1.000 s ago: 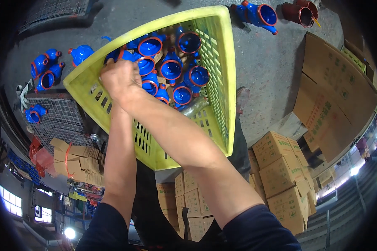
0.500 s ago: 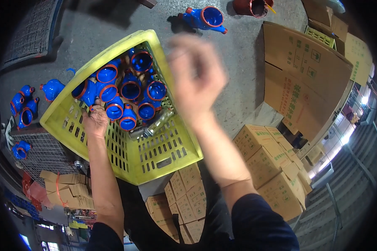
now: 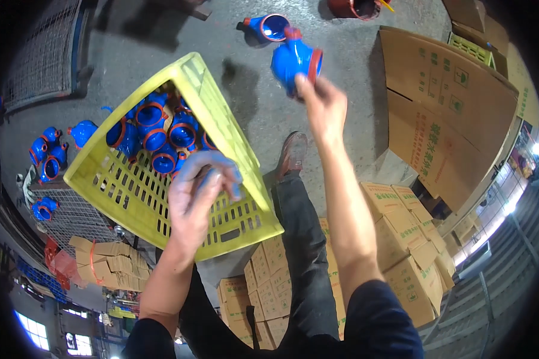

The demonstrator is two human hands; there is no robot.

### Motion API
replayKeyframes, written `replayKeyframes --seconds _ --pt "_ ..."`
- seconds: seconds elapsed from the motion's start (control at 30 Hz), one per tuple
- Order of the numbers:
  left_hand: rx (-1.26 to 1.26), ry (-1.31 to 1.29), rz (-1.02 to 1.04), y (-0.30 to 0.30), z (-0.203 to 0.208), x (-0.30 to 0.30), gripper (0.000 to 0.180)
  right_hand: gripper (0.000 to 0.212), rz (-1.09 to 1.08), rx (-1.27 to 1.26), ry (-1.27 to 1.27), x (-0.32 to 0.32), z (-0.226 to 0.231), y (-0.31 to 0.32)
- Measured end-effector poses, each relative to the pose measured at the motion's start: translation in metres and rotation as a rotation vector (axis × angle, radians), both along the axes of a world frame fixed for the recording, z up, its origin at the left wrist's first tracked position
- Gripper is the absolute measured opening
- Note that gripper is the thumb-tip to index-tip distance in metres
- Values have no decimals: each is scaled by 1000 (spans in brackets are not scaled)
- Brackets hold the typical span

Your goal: The person picks up blue components and places them into a plastic crate, then assembles a cardboard box and packs the components into individual slots within the box.

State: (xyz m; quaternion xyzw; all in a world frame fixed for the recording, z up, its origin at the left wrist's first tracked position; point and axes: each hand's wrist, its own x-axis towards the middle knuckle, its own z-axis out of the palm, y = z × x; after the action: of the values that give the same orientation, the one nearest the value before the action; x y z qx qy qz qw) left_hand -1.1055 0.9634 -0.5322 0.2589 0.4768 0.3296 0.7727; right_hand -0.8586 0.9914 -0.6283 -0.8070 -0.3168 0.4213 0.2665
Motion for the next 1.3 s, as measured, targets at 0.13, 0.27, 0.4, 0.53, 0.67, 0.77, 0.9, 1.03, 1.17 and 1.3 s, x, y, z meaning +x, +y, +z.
replayKeyframes --seconds 0.13,0.27,0.4,0.53,0.67,0.77,0.9,1.03,1.17,1.3 --pt "-310 -164 148 59 -31 116 29 28 -448 -66 164 -11 66 -94" --pt "-744 -21 456 96 -159 190 61 27 -732 -238 304 -15 91 -164" --pt "-732 220 323 120 -250 214 69 23 -813 -308 402 1 78 -195" --pt "-682 115 374 142 -300 209 46 23 -724 -338 489 13 81 -195" --pt "-658 -60 610 124 -259 236 31 25 -689 -312 453 19 79 -198" --pt "-515 -485 410 71 -160 241 31 26 -766 -238 406 14 68 -207" --pt "-535 -513 297 -28 -36 175 28 26 -928 -107 461 10 60 -216" --pt "-286 72 -149 -95 47 38 36 28 -761 23 354 -15 106 -193" --pt "-566 289 64 -133 30 -80 38 27 -412 111 480 -62 164 -187" --pt "-672 370 263 -171 -68 -156 34 21 -109 -203 495 -145 166 -152"
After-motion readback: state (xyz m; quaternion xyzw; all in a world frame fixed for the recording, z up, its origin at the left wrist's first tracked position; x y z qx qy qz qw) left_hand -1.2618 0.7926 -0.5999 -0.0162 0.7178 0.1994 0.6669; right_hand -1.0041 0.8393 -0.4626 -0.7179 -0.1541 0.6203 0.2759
